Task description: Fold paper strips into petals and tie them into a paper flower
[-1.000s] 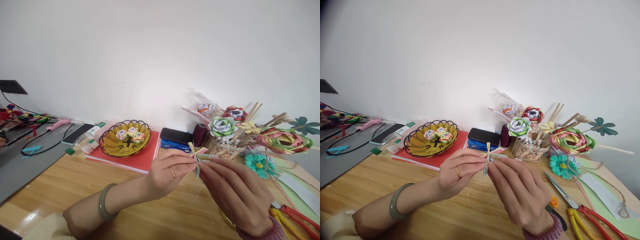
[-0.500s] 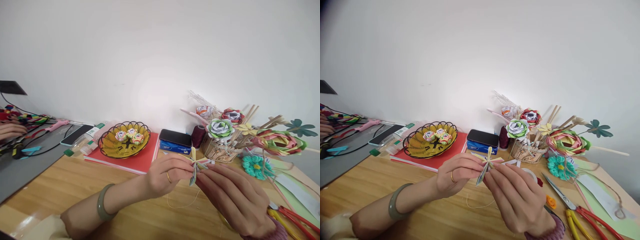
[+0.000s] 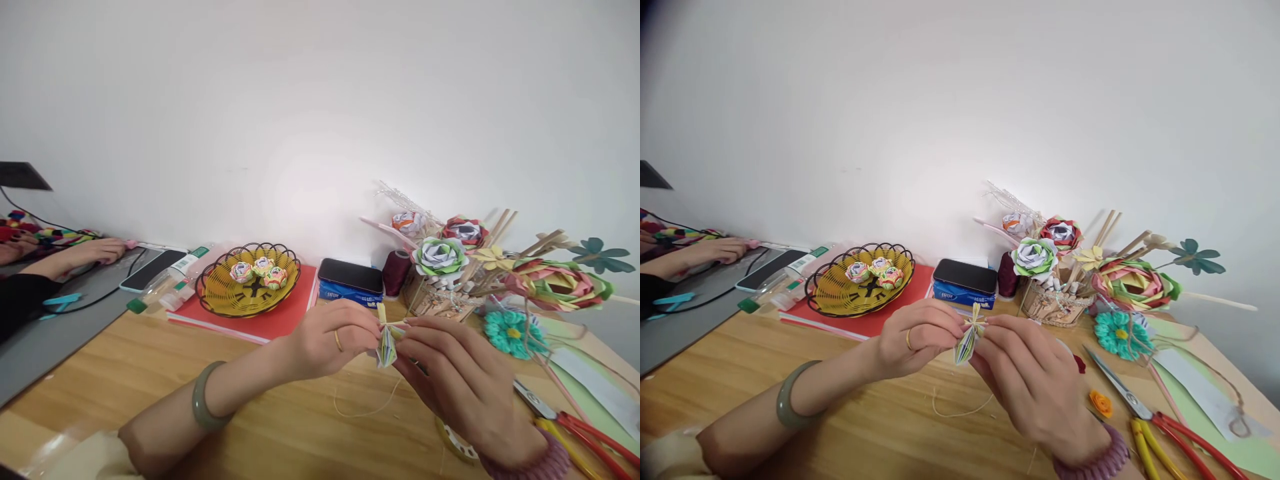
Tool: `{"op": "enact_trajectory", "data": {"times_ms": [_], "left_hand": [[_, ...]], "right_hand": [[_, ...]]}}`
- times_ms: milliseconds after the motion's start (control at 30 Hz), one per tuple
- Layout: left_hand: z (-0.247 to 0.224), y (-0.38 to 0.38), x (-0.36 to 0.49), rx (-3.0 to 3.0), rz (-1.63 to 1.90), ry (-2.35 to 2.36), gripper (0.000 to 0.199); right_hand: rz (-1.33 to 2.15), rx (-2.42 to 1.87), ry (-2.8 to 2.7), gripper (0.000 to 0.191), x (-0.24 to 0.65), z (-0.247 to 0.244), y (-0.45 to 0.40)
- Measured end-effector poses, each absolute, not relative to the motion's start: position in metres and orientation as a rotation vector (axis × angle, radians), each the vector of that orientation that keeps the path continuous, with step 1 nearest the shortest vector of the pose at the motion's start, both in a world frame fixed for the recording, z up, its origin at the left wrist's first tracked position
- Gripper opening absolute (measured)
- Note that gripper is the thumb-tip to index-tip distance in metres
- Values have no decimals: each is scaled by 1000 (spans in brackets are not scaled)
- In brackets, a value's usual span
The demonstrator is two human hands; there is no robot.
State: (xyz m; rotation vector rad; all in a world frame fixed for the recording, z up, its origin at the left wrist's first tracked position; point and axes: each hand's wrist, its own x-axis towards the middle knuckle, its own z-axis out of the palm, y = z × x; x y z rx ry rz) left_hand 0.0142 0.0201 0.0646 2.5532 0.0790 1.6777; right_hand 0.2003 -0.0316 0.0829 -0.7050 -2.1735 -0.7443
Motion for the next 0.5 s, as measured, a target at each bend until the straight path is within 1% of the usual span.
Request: {"op": "enact_trajectory", "data": {"times_ms": [100,167,400,500], "left_hand": [[68,23,13,2540,1517,104,7],[70,23,12,2476,1387,157,6],[76,15,11,1942,1053,518,11],[78,13,11,1720,946,546,12]], "right_hand": [[-467,-762,-2213,6,197,81,-28],[-233,-821,-2216,6,195,81,-27],[636,-1083,-1969,15,189,87,-30],[954,-1069,-1828,17,188,89,-29]]}}
